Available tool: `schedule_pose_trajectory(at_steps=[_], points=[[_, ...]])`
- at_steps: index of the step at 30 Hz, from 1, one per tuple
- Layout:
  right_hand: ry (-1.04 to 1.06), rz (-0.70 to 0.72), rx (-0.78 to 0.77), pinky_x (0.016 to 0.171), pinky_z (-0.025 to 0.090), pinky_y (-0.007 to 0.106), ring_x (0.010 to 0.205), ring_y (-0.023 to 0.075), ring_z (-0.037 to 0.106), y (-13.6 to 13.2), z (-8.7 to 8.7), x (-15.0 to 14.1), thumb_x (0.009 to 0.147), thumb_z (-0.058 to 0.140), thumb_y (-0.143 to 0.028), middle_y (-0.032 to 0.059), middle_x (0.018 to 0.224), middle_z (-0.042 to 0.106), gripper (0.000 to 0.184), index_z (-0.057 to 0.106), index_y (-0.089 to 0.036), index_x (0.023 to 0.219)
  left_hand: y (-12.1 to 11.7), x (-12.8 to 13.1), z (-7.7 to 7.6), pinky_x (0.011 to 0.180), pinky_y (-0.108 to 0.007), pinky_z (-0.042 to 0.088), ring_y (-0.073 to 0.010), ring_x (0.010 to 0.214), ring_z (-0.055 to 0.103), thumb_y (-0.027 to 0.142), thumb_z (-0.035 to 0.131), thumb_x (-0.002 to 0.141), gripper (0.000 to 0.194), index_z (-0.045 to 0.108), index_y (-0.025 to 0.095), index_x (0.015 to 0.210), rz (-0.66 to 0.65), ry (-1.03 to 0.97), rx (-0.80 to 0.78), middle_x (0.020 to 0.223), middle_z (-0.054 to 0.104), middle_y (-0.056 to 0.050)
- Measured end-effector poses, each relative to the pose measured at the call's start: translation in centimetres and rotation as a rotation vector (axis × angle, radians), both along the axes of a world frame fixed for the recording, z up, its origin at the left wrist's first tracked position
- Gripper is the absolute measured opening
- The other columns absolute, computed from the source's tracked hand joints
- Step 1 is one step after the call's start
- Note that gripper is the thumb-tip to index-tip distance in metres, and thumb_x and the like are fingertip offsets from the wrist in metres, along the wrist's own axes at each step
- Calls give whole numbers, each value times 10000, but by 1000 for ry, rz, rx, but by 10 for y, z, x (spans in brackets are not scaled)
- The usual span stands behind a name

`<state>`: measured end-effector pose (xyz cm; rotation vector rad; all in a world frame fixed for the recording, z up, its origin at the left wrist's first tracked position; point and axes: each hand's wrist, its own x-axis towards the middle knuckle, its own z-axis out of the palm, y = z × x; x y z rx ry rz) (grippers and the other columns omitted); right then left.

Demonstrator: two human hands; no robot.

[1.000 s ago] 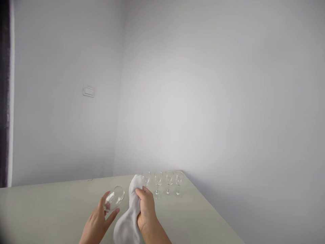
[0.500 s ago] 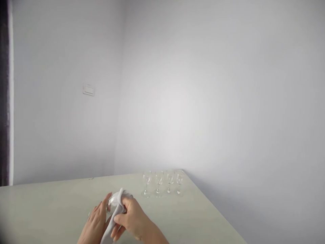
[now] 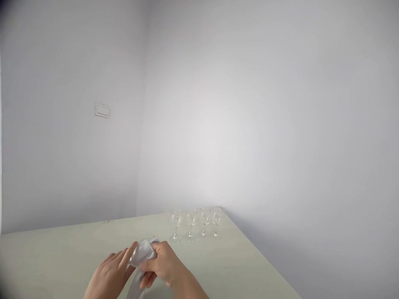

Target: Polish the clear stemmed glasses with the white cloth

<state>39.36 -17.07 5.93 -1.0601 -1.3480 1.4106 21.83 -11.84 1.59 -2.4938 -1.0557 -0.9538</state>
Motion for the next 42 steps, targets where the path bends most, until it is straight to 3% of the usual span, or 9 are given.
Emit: schedule_pose_trajectory(at_steps=[4,9,12,20,25,31,34,39,42], points=[[-159,129,42,439,459,191,437,110,594,-9,14,21,605,755,-317,-27,556,613,298,620,-137,801,-4,5,14,508,-210,380,-122,552,553,326,570,774,426,458,257,1178,-80,-137,-631,670,631,47],[-312,328,88,609,492,214,576,114,626,-27,41,41,534,806,-310,-23,650,645,331,683,-149,796,-21,2,44,354,-172,282,-62,366,413,686,592,622,729,516,160,1120,-673,-214,-1408,574,584,33],[-258,318,77,579,493,214,556,119,631,-31,46,41,580,785,-329,-10,669,653,301,681,-144,794,-24,0,48,378,-180,320,-112,488,540,717,516,664,705,540,175,1115,-681,-218,-1311,743,650,-35],[144,-34,52,368,416,187,395,100,560,-9,31,27,614,757,-440,9,618,609,459,632,-95,890,-17,2,45,773,-379,388,-203,749,560,370,439,876,315,571,289,1150,-81,-85,-114,770,641,-19],[39,140,119,409,460,210,438,124,599,-18,38,34,628,759,-403,26,674,639,491,631,-100,992,-26,1,61,616,-276,363,-153,606,477,465,459,835,331,608,244,1030,-149,-236,-617,614,560,22],[-72,347,68,479,480,221,499,137,627,-36,58,50,598,788,-320,25,675,646,401,659,-90,901,-36,6,69,441,-221,219,-67,398,260,618,444,759,444,466,189,650,-641,-441,-1410,427,412,65],[-51,240,93,437,454,206,484,142,629,-34,59,48,620,770,-365,33,682,658,405,655,-97,900,-40,10,68,483,-240,305,-114,480,439,554,388,808,406,531,184,723,-425,-386,-1179,587,559,-7],[174,-47,61,368,406,195,385,121,574,-20,43,23,604,759,-469,15,577,635,463,622,-101,848,-42,8,62,856,-433,324,-249,936,562,273,448,854,298,547,247,1134,-56,-131,-82,1002,661,-58],[318,-87,28,350,378,176,354,87,526,-17,36,7,635,731,-495,-15,520,594,436,592,-116,798,-37,1,63,833,-432,323,-227,834,579,199,453,854,268,558,214,1100,-21,-25,110,893,673,-40]])
